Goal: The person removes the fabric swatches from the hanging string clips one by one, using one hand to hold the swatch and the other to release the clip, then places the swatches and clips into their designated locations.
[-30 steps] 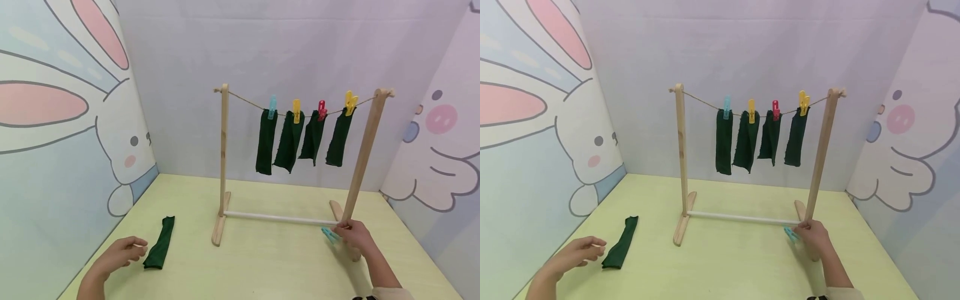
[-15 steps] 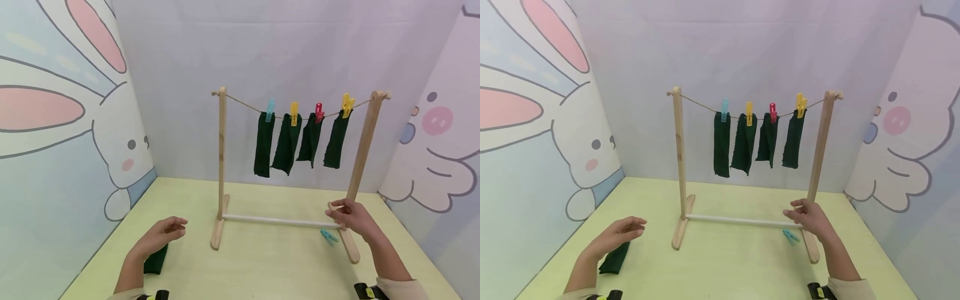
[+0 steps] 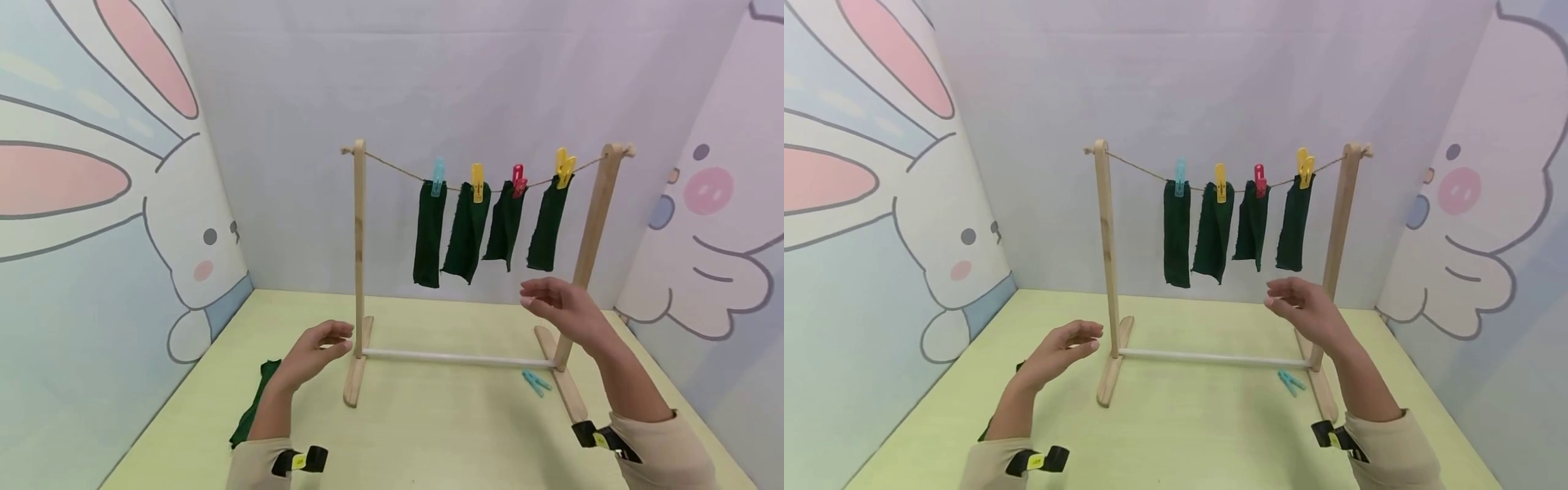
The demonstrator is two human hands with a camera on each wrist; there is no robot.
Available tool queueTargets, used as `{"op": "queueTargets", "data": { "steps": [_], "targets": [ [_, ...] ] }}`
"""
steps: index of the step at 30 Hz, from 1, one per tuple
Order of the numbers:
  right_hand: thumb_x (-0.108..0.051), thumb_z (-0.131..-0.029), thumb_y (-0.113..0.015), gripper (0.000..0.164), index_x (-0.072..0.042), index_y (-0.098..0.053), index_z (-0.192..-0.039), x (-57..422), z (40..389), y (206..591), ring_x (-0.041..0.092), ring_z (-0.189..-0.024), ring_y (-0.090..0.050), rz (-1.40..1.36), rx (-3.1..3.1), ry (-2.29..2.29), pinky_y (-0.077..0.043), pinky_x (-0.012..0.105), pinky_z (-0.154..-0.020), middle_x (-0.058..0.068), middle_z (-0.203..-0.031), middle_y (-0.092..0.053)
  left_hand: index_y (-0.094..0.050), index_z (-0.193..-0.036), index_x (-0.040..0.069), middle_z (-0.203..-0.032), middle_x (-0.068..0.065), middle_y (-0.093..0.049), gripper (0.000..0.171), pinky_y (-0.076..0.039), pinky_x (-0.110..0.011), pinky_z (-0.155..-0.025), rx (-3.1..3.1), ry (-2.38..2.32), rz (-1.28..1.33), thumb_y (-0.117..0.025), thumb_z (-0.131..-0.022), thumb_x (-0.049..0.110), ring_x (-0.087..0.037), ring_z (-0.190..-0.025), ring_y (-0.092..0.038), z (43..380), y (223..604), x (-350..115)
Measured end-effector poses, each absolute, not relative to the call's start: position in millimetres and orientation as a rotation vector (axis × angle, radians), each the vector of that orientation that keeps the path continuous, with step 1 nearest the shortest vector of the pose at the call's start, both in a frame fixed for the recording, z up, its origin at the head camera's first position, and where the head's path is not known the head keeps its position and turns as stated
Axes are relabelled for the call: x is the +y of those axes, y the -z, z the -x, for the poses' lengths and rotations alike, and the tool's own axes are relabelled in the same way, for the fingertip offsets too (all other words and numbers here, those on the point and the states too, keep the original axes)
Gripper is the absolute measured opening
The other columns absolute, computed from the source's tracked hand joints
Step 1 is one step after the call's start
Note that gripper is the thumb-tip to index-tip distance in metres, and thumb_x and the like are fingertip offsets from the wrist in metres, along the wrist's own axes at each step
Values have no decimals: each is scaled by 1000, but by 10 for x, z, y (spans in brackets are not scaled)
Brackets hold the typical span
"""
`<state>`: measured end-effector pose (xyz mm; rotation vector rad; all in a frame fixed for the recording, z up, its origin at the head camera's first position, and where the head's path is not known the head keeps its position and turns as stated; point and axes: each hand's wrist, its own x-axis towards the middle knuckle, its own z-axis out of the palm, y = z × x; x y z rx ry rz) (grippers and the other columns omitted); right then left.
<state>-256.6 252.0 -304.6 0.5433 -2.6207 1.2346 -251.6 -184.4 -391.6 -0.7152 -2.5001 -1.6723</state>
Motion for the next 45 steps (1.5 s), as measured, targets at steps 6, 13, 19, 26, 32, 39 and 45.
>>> {"op": "queueTargets", "data": {
  "steps": [6,13,19,26,32,39,45],
  "targets": [
    [-22,-92,-61,36,1,-55,-118,2343,2582,2768,15,-93,-61,-674,-2474,-1147,-48,17,-73,17,-113,-60,-56,-120,4,-114,-11,-57,30,-47,-39,-84,-2431,1700,700,-60,-92,13,-30,-106,-54,2634,3791,-1610],
    [-16,-91,-62,35,1,-55,-121,2129,2615,2436,6,-94,-59,-787,-2372,-1137,-47,15,-74,16,-113,-60,-52,-125,0,-124,-17,-53,35,-45,-41,-87,-2385,1784,731,-59,-92,10,-32,-109,-52,2646,3557,-1328],
    [-13,-91,-62,34,0,-56,-121,1944,2692,2179,10,-96,-59,-832,-2273,-1178,-47,16,-76,15,-114,-60,-52,-128,6,-127,-11,-52,39,-47,-39,-86,-2380,1773,745,-61,-91,14,-27,-111,-53,2848,3511,-1109],
    [-11,-88,-66,38,1,-54,-122,1760,2798,1958,25,-105,-56,-859,-2225,-1181,-45,17,-82,16,-119,-58,-48,-133,6,-134,-10,-47,46,-45,-41,-88,-2336,1739,742,-62,-89,11,-30,-117,-48,3039,3466,-851],
    [-13,-89,-64,40,1,-52,-124,1610,2902,1812,24,-108,-54,-851,-2187,-1164,-45,21,-83,14,-121,-58,-45,-137,10,-138,-4,-44,51,-40,-43,-94,-2276,1704,656,-63,-90,16,-27,-121,-46,3120,3425,-656],
    [-12,-91,-61,40,2,-50,-126,1482,3015,1631,23,-109,-55,-868,-2149,-1195,-45,29,-89,12,-123,-57,-42,-138,13,-134,-3,-48,53,-39,-44,-94,-2192,1720,611,-63,-91,23,-24,-121,-45,3204,3371,-484],
    [-12,-92,-59,43,-1,-47,-132,1437,3074,1582,23,-112,-53,-858,-2164,-1275,-46,28,-87,11,-128,-54,-49,-131,9,-114,-7,-61,45,-42,-41,-88,-2143,1793,557,-64,-89,12,-19,-106,-56,3225,3385,-433]
  ]
}}
